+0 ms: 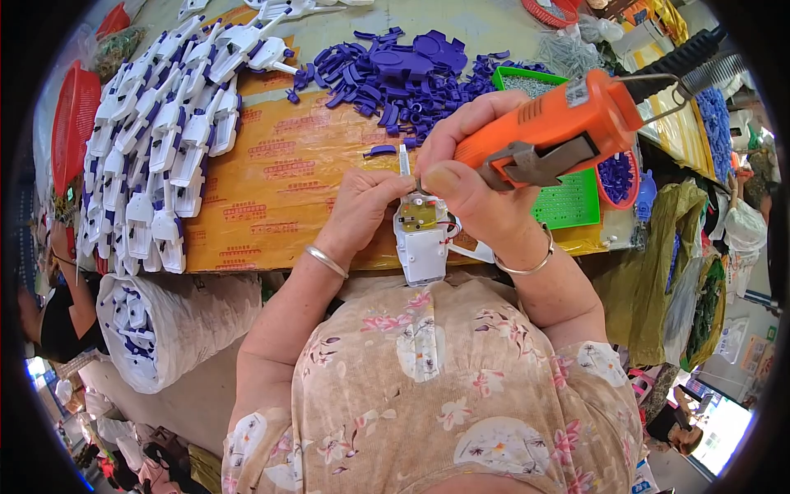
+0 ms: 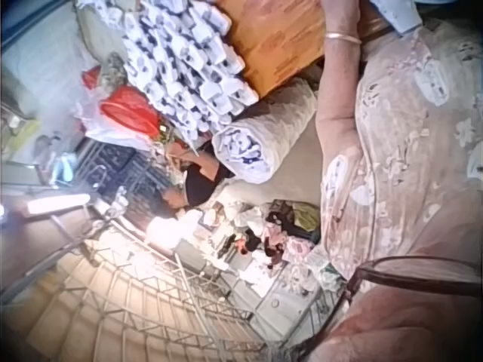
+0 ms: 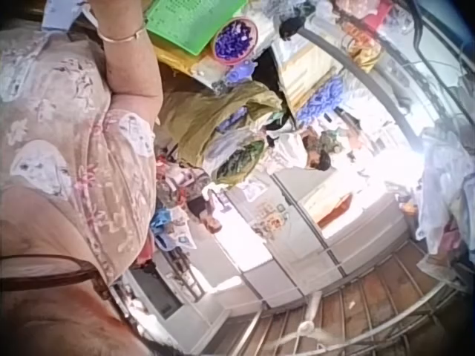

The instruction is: Assembling plastic toy gun components at a factory workbench.

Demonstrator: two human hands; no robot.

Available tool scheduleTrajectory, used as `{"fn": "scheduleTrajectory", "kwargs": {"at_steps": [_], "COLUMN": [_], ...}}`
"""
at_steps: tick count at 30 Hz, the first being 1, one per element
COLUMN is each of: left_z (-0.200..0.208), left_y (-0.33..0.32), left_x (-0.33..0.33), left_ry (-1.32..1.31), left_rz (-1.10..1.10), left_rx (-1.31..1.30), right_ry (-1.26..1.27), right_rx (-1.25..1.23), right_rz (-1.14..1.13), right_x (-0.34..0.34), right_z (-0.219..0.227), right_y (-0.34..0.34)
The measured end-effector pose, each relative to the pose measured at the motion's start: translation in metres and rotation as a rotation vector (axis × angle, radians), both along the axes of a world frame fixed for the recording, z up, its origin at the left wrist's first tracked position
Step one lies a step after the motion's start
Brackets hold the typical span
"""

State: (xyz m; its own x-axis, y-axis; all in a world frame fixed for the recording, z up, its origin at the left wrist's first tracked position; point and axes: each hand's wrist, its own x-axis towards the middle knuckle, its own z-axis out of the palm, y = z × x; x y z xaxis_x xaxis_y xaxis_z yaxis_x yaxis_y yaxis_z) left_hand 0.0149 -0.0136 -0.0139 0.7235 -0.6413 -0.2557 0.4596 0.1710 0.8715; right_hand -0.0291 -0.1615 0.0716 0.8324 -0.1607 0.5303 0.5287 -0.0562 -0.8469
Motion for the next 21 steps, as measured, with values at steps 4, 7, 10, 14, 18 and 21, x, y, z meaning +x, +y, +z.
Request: {"fn": "scheduleTrajectory", "kwargs": {"at_steps": [4, 7, 10, 14, 18, 21], "left_z": [0.006, 0.003, 0.005, 0.015, 0.009, 0.012], "left_y": [-0.001, 0.001, 0.002, 0.0, 0.0, 0.005], "left_x": [-0.001, 0.001, 0.003, -0.002, 0.002, 0.004], "left_ry": [-0.053, -0.075, -0.619, -0.337, -0.366, -0.084], "left_rz": [-0.001, -0.011, -0.063, -0.015, -0.041, -0.077], "left_rx": [0.006, -0.009, 0.317, 0.115, 0.123, 0.098], "right_ry": [-0.012, 0.001, -0.081, -0.09, -0.101, 0.034], "right_rx": [-0.034, 0.008, -0.23, -0.212, -0.004, 0.119], "right_rz": [0.006, 0.015, 0.024, -0.039, 0.053, 0.005], "right_x": [0.001, 0.004, 0.007, 0.007, 0.005, -0.005], "right_z": [0.0, -0.002, -0.005, -0.014, -0.007, 0.012], "right_y": [0.002, 0.005, 0.005, 0.01, 0.006, -0.005]}}
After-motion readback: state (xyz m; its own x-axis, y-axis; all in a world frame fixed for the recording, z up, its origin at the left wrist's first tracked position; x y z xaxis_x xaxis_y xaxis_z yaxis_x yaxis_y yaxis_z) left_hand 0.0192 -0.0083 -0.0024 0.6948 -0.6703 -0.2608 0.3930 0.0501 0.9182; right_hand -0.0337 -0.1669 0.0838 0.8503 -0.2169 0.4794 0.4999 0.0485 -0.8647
